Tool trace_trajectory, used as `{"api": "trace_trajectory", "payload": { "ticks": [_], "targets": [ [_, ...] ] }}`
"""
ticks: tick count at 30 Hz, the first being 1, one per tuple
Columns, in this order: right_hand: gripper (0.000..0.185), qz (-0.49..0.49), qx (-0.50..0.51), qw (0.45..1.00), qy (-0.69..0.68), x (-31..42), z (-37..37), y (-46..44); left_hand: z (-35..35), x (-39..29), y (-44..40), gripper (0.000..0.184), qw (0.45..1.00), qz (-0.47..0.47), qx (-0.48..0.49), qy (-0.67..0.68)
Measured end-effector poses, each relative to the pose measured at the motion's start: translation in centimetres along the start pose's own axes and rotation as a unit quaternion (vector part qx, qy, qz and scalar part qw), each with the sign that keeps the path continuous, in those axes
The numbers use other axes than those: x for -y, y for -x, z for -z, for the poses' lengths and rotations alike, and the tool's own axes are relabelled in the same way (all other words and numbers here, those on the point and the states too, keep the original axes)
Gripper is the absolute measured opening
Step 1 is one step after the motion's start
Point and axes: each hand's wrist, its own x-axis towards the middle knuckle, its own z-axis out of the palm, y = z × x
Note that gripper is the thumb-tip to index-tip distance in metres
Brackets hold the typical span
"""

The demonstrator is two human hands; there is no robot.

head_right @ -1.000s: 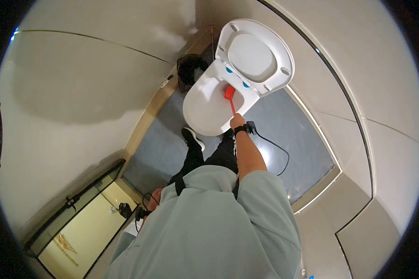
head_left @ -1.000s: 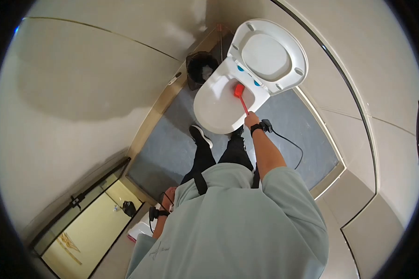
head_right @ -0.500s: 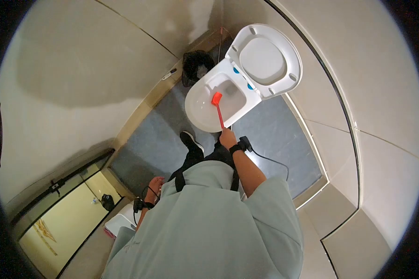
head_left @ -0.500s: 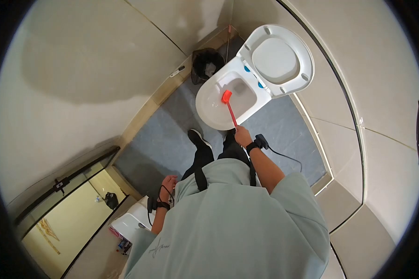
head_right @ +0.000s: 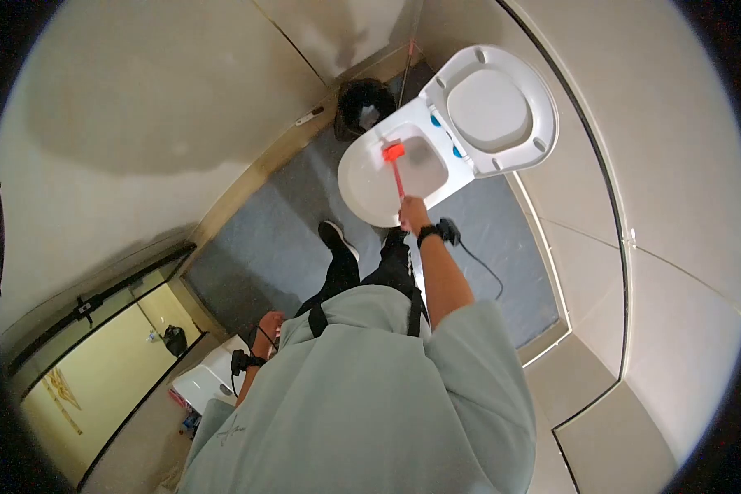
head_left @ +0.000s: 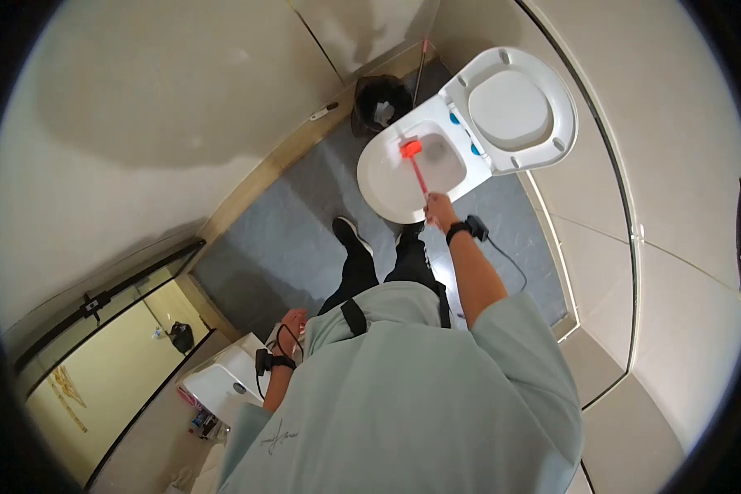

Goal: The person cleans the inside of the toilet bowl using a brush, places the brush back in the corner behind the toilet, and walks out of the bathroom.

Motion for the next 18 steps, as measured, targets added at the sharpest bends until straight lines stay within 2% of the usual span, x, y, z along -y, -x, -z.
{"api": "trace_trajectory", "payload": {
  "ticks": [1, 2, 5, 7, 8, 10, 12, 13, 14, 15, 16, 17, 18],
  "targets": [
    [0.016, -0.05, -0.012, 0.998, 0.037, 3.3, -1.1, 4.0, -0.4, -0.9, 0.3, 0.025, 1.0, -0.001, -0.014, 0.007],
    [0.013, -0.077, -0.01, 0.997, -0.016, 3.0, -1.4, 5.2, -0.3, -1.0, -0.3, 0.025, 1.0, -0.007, -0.012, 0.011],
    [0.015, -0.098, 0.022, 0.993, -0.054, 1.6, -1.1, 5.5, 0.5, 0.2, -2.3, 0.024, 0.996, -0.056, 0.037, -0.055],
    [0.015, -0.058, -0.038, 0.998, -0.014, 0.4, -1.2, 3.7, 0.8, 0.3, -3.4, 0.023, 0.97, -0.179, 0.072, -0.145],
    [0.013, -0.086, -0.027, 0.993, -0.07, 0.7, -0.9, 3.1, 0.7, -0.1, -3.7, 0.023, 0.971, -0.174, 0.071, -0.149],
    [0.012, -0.094, -0.041, 0.988, -0.119, 0.1, -0.3, 0.1, 0.4, -0.8, -3.9, 0.021, 0.994, -0.059, 0.03, -0.087],
    [0.011, -0.094, -0.031, 0.988, -0.118, 0.6, 0.0, -0.8, 1.2, -0.8, -4.1, 0.023, 0.995, -0.066, 0.028, -0.076],
    [0.016, -0.114, -0.002, 0.96, -0.255, -2.5, 0.7, -3.4, 1.5, -0.8, -4.2, 0.025, 0.994, -0.083, 0.03, -0.059],
    [0.016, -0.113, -0.005, 0.96, -0.258, -2.2, 0.5, -2.5, 1.6, -1.0, -4.1, 0.025, 0.994, -0.083, 0.033, -0.062],
    [0.02, -0.075, -0.018, 0.992, -0.105, -1.3, -0.1, -1.0, 1.7, -1.3, -4.1, 0.023, 0.996, -0.062, 0.021, -0.068],
    [0.024, -0.034, -0.031, 0.998, 0.052, -0.4, -0.7, 0.7, 1.6, -1.6, -4.2, 0.021, 0.997, -0.042, 0.009, -0.071],
    [0.027, 0.018, -0.028, 0.989, 0.147, -0.6, -1.0, 2.2, 1.8, -1.6, -4.2, 0.021, 0.996, -0.047, 0.013, -0.07],
    [0.023, 0.026, 0.008, 0.978, 0.209, -3.5, -0.6, 1.7, 1.9, -1.2, -4.2, 0.021, 0.995, -0.061, 0.019, -0.072]
  ]
}}
